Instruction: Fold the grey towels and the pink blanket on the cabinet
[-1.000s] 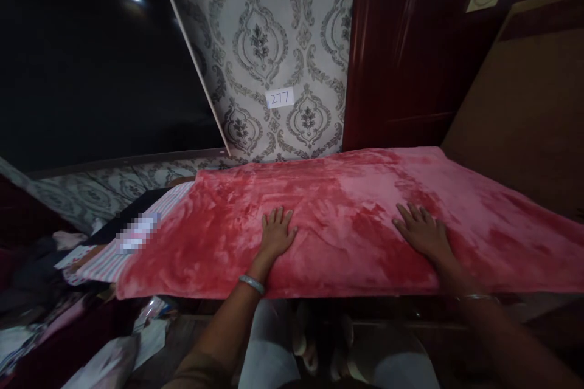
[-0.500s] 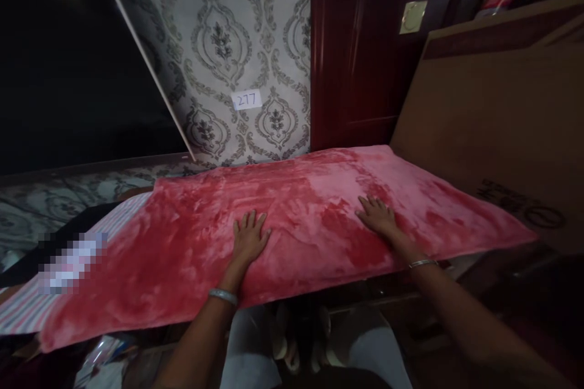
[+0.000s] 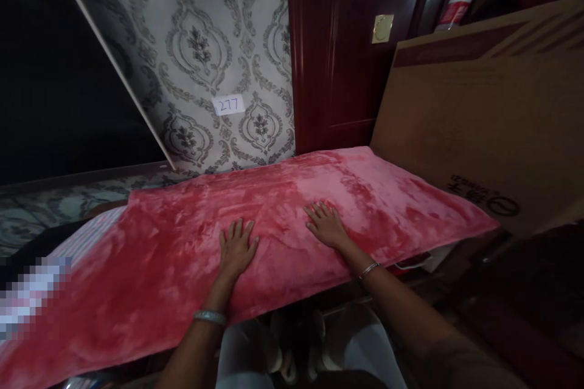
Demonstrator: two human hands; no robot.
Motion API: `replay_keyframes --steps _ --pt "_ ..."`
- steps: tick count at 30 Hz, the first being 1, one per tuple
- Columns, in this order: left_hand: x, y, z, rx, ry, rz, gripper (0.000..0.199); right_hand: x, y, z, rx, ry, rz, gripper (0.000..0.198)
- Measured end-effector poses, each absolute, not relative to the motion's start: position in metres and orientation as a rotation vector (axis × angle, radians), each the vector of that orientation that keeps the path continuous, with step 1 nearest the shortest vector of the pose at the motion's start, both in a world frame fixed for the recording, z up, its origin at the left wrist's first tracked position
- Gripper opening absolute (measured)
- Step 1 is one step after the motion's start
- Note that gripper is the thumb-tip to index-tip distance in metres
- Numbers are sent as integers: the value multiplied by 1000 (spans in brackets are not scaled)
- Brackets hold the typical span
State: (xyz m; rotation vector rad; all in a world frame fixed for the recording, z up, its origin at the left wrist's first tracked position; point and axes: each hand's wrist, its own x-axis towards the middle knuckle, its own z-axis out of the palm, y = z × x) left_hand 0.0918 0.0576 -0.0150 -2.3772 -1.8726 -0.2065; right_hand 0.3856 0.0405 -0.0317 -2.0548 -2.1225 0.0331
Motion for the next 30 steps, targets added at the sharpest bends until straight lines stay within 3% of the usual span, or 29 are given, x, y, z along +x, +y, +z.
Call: replay_keyframes --steps 23,30 --pt "91 69 -15 -2319 -1855 -95 64 390 38 -16 -1959 -2108 118 60" --pt "94 68 -11 -2296 -1888 -41 63 465 48 8 -2160 -1867 64 58"
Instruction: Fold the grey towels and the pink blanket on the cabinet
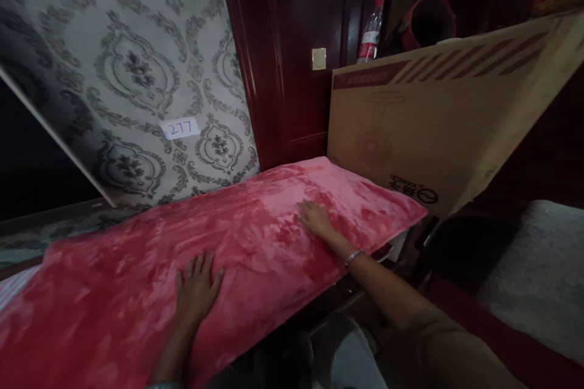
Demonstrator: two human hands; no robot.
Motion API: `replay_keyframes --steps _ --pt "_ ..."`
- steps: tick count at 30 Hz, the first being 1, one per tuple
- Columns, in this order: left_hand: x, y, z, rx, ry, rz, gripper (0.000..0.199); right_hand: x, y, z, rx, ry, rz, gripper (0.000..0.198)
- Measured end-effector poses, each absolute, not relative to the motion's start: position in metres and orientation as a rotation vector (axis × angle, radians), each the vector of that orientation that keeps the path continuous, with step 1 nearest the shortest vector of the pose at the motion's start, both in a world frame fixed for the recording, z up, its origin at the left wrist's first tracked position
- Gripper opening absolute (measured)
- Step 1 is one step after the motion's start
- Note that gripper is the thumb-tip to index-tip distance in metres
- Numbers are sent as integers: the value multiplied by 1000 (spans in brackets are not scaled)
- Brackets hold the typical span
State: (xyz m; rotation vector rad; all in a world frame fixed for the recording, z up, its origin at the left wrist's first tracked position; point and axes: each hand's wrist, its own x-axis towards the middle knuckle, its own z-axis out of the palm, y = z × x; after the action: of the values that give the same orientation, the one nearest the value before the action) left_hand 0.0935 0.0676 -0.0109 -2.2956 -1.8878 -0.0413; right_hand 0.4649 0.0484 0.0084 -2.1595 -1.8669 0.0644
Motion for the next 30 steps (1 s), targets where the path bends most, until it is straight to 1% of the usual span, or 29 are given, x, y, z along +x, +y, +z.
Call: replay_keyframes --steps 3,7,12,22,28,30 --pt "93 68 -12 -2291 -1861 -48 63 514 40 5 -2372 -1648 51 61" --pt "90 71 -18 -2288 -1818 -112 62 552 27 -13 -2491 -1607 125 61" --pt "86 73 -21 -2297 -1826 -156 62 557 29 -25 -2523 -1625 139 63" --pt "93 71 -16 -2270 -1851 -59 63 560 29 -32 -2526 -1650 55 63" --pt "103 56 -9 -2328 -1910 -29 63 565 24 -40 -2522 -1637 58 63" --pt "104 52 -9 -2351 -1934 -31 64 568 24 -45 -2518 -1632 105 65"
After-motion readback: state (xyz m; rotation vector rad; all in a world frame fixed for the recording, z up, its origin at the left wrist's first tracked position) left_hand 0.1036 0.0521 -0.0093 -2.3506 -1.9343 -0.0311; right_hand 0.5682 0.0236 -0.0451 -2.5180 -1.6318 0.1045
